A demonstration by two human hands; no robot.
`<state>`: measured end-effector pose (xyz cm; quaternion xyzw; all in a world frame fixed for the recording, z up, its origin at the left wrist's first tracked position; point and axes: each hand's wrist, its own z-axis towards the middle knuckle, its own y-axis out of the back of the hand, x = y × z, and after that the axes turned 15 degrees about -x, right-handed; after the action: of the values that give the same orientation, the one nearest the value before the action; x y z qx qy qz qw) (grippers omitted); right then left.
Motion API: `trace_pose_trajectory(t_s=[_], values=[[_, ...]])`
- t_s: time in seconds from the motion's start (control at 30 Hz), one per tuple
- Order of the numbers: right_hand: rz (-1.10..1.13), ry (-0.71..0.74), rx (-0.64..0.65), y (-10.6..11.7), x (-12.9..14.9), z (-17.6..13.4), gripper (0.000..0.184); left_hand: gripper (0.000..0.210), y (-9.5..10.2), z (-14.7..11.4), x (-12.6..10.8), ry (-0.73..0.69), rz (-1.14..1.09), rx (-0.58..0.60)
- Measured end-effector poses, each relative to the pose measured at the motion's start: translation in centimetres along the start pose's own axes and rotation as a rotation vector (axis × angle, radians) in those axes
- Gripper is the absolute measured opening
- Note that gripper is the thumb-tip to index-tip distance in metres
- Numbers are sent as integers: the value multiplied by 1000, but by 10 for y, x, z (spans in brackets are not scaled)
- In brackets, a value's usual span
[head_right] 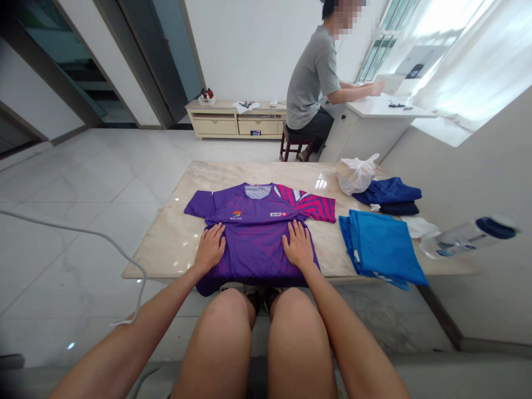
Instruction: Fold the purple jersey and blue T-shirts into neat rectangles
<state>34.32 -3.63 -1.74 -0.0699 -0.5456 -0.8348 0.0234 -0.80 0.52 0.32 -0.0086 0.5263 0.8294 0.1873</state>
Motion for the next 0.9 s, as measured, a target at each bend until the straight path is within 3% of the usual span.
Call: trace_pose_trajectory(t_s=[0.67,0.9], values=[[4,-8,36,-3,-1,2,67,57,-5,-1,4,-10,3,-8],[41,-8,124,23,-1,-8,62,53,17,-13,-8,-46,46,43]])
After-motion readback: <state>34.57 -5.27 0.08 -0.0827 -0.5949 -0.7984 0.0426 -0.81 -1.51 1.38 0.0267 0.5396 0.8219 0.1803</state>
